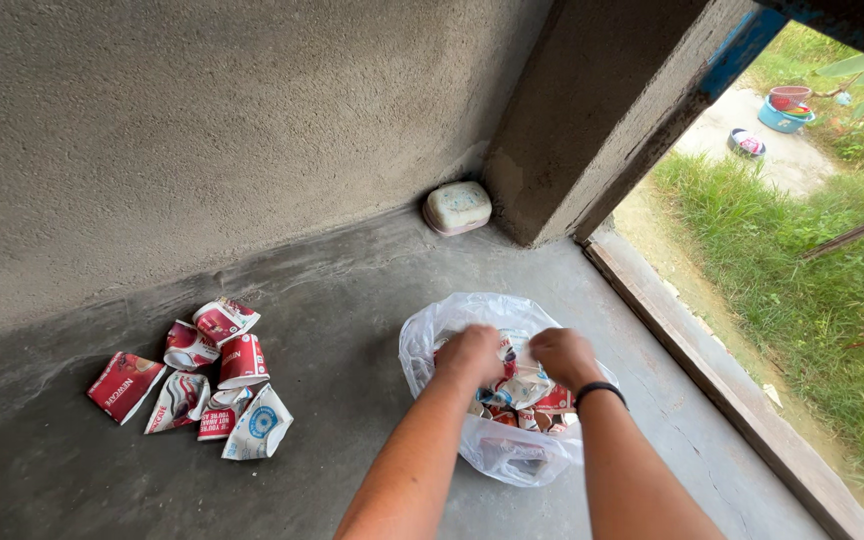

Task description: The person gathers crushed paper cups from the floor and places them into a plastic bag. After filling the bag, they tie it shut and then tie several other bags containing various recyclables.

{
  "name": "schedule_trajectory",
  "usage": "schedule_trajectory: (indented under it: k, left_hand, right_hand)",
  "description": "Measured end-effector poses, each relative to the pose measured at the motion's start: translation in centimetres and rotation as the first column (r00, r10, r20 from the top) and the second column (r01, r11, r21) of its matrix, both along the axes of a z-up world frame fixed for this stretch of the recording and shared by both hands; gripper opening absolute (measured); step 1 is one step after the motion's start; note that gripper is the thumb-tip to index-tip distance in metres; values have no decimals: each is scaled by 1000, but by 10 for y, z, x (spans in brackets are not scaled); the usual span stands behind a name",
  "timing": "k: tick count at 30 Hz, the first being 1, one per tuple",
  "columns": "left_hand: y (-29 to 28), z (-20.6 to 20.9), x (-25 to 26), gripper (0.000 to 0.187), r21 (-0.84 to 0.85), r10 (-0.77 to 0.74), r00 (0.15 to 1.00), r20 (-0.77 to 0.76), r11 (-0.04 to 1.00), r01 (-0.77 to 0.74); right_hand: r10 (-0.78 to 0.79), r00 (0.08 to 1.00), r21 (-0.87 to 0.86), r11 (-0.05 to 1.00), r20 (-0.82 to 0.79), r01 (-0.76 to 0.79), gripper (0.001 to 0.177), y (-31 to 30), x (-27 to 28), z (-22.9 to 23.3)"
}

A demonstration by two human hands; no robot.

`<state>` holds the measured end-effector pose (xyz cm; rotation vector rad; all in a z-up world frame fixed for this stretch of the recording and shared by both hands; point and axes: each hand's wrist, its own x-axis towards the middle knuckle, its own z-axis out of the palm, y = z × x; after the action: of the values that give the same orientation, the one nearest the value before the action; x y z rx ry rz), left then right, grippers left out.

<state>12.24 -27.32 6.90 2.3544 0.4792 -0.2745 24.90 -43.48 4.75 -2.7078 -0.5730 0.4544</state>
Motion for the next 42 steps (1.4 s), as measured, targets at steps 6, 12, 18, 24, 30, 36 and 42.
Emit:
schedule_trajectory:
  k: [6, 12, 18, 24, 30, 36, 42]
  left_hand:
    - [52, 4, -20, 73, 167, 338, 941, -21, 929, -330]
    - [66, -27, -26, 60, -53, 323, 937, -136, 942, -332]
    - [85, -26, 3, 42, -190, 307, 919, 248, 946, -264]
    - [110, 0, -9, 30, -68, 580, 748, 324, 802, -593]
    - [87, 10, 6, 36, -331, 266, 909, 322, 931, -155]
    - [93, 20, -18, 40, -97, 565, 812, 144, 825, -557]
    - [112, 42, -52, 79, 5, 402, 913, -65, 915, -403]
  right_hand:
    - [-502, 851, 16, 863, 157, 506, 58, -83, 24, -1]
    - [-543, 729, 128, 759, -417, 639, 54, -120, 30, -41]
    - [-20, 668, 607, 397, -744, 688, 34, -104, 41, -3]
    - [-590, 770, 567, 558, -242, 606, 27, -92, 4, 39]
    - [-51, 659, 556, 489, -751, 672, 25, -61, -6, 59]
    - [-340, 802, 637, 488, -491, 597, 26, -61, 19, 48]
    - [-526, 748, 378, 649, -405, 661, 54, -80, 5, 43]
